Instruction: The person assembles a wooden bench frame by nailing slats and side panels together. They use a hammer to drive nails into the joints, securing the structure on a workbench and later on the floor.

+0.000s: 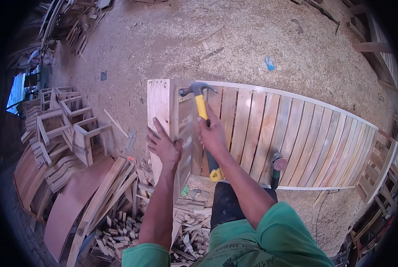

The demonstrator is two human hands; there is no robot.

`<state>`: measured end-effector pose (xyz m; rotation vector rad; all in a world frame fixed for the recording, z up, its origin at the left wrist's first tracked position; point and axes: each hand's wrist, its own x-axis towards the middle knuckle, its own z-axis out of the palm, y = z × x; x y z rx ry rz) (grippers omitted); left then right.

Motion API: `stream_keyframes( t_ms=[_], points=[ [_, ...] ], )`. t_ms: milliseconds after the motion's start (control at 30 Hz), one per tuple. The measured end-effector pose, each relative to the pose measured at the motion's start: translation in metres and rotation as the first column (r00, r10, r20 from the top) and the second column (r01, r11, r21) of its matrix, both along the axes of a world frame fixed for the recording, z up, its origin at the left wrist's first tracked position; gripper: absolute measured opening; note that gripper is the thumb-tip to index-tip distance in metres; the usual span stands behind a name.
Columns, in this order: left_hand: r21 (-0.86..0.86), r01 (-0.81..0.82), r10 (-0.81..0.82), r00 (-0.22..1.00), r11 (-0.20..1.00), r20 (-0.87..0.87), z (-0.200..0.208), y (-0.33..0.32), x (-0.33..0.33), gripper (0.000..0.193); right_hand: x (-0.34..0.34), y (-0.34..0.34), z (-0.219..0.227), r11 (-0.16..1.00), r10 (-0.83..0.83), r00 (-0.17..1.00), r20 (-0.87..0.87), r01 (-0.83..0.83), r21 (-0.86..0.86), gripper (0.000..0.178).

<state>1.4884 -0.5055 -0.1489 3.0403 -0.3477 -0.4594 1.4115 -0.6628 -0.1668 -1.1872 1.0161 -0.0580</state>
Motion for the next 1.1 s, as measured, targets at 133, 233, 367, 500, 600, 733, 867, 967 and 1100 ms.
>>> stream_keyframes(
  t_ms=[133,233,367,500,600,733,867,967,1100],
  points=[
    [-0.011,0.009,-0.009,0.999,1.0,0.031,-0.004,0.001,-0.001,0.134,-0.007,0.033,-0.005,0.989,-0.109,0.994,0.026,0.111,-0.1,0.066],
    [0.015,0.023,-0.023,0.999,1.0,0.037,-0.004,0.004,0.0,0.134,-0.02,0.03,0.005,0.986,-0.06,0.998,0.038,0.053,0.159,0.069],
    [-0.02,0.028,-0.027,0.998,0.999,0.055,-0.008,0.006,-0.002,0.135,-0.064,0.035,0.003,0.974,-0.066,0.998,0.014,0.061,0.217,0.062],
    [-0.031,0.04,-0.039,0.998,0.999,0.051,-0.01,0.011,-0.001,0.135,-0.112,0.047,-0.025,0.881,-0.118,0.992,-0.037,0.122,0.457,0.027],
    [-0.06,0.066,-0.063,0.997,0.996,0.047,-0.012,0.014,0.002,0.135,-0.142,0.056,-0.039,0.833,-0.105,0.991,-0.079,0.131,0.537,0.025],
    [-0.109,0.159,-0.153,0.986,0.981,0.059,-0.015,0.047,-0.003,0.132,-0.177,0.084,-0.03,0.89,-0.043,0.995,-0.095,0.081,0.45,0.026],
    [-0.102,0.188,-0.189,0.982,0.977,-0.001,0.0,0.131,-0.052,0.137,-0.215,0.095,-0.037,0.844,-0.083,0.988,-0.132,0.141,0.518,0.023],
    [-0.07,0.106,-0.111,0.992,0.992,-0.059,0.003,0.233,-0.126,0.14,-0.225,0.103,-0.019,0.811,-0.167,0.971,-0.169,0.233,0.536,0.021],
    [-0.072,0.006,-0.012,0.997,0.997,-0.078,0.006,0.286,-0.181,0.14,-0.222,0.14,0.0,0.728,-0.448,0.873,-0.195,0.482,0.488,0.026]
  ],
)
